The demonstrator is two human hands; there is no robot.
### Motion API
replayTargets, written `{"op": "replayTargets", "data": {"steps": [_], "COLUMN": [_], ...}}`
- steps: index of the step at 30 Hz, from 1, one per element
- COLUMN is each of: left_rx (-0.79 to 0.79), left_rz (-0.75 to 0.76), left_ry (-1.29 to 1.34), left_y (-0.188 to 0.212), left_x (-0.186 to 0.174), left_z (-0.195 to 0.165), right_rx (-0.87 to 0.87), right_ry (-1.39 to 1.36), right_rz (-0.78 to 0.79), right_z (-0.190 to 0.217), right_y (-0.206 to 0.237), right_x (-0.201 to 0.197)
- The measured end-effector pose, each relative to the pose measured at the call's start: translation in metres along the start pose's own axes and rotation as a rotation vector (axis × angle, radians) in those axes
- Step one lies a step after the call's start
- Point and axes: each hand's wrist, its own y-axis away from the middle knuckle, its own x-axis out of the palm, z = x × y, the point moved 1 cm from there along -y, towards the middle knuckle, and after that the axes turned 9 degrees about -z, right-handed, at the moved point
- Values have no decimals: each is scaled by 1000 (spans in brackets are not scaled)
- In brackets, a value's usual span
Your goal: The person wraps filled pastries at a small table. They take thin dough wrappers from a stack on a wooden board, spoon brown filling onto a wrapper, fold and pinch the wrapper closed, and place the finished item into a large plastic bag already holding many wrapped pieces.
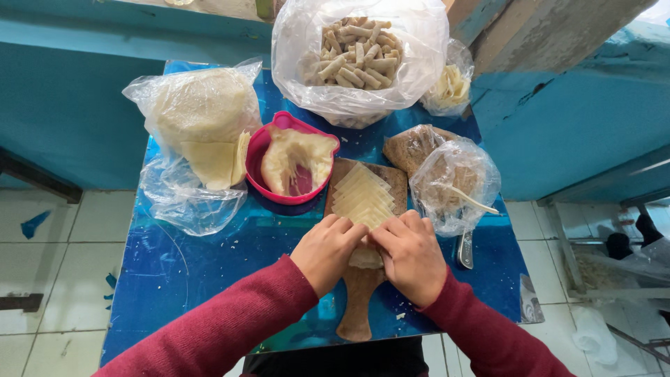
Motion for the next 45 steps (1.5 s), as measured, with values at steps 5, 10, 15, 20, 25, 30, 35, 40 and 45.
{"op": "replayTargets", "data": {"steps": [5,10,15,20,25,30,35,40,45], "left_rx": [26,39,3,-28,-8,32,-14,-100,-121], "left_rz": [39,44,-27,-68,-49,-64,-80,-76,-47], "left_ry": [-40,-75,-31,37,-43,-81,-73,-33,-48], "left_y": [-2,-2,-2,-3,-2,-3,-2,-1,-3], "left_x": [3,5,8,6,6,5,1,-6,-11], "left_z": [-3,0,4,4,2,3,1,-2,-6], "right_rx": [130,168,126,102,67,43,-54,-74,66], "right_ry": [-104,-198,-114,-71,14,63,136,233,96], "right_rz": [56,38,34,27,4,-79,-105,-91,-86], "right_z": [-13,-16,-7,-7,-4,2,8,10,-3], "right_y": [-4,-6,-2,-4,-4,-2,6,12,4], "right_x": [3,1,1,3,3,3,6,10,10]}}
